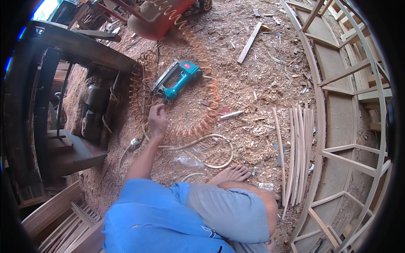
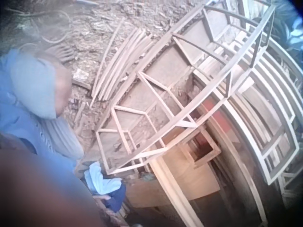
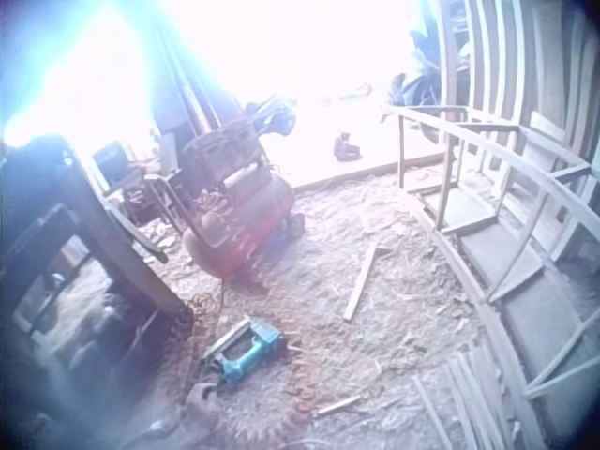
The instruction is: The person retrieves a nail gun and staples, then sits on the floor to assemble a wooden frame. They place thin wooden slats into the frame and secure them using the nail gun.
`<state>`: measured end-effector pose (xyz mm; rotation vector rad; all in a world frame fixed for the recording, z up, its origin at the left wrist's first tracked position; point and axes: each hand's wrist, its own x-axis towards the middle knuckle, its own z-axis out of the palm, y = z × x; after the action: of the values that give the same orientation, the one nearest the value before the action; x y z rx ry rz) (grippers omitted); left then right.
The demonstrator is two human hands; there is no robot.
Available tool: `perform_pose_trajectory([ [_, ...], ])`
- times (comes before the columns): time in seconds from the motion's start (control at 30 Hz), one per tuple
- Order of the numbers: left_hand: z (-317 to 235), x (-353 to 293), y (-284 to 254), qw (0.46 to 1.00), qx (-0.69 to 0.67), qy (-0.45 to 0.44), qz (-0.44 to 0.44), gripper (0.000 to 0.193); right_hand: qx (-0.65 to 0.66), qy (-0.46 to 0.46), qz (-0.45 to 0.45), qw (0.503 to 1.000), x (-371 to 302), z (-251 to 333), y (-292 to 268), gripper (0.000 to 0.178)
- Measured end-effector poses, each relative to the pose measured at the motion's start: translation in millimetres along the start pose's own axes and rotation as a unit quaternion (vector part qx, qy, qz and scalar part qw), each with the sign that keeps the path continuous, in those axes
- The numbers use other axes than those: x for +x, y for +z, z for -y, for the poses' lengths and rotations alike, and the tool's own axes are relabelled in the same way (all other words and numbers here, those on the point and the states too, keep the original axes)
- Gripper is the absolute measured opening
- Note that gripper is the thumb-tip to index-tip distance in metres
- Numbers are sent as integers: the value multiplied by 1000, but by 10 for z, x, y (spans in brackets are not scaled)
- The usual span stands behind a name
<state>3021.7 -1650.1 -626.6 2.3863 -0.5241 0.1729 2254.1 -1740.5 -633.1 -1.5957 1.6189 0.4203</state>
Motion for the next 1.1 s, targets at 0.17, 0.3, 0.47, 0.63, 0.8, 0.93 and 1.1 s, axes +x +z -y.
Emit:
perform_pose_trajectory([
  [0.17, 41, 413, -87, 966, 51, 235, 100, 17, -78, 1, -52, 996, 244, -37, -556, 31],
  [0.3, -121, 954, 602, 962, 150, 196, 115, 48, -95, -40, -69, 992, 749, 162, -992, 31],
  [0.47, -138, 1352, 1129, 884, 345, -43, 314, 50, -127, -146, -113, 975, 1150, 857, -1392, 32],
  [0.63, -232, 1421, 1005, 922, 223, -63, 309, 40, -105, -189, -57, 975, 893, 1579, -1564, 37],
  [0.8, -738, 983, 377, 957, 126, -55, 255, 34, -86, -220, -5, 972, 505, 1957, -1653, 42],
  [0.93, -1412, 218, -69, 965, 42, 4, 257, 21, 94, -123, -39, 987, 531, 1938, -1513, 36],
  [1.1, -2323, -538, -46, 906, -22, 197, 374, 42, 107, -237, -12, 966, 821, 1637, -1201, 51],
])
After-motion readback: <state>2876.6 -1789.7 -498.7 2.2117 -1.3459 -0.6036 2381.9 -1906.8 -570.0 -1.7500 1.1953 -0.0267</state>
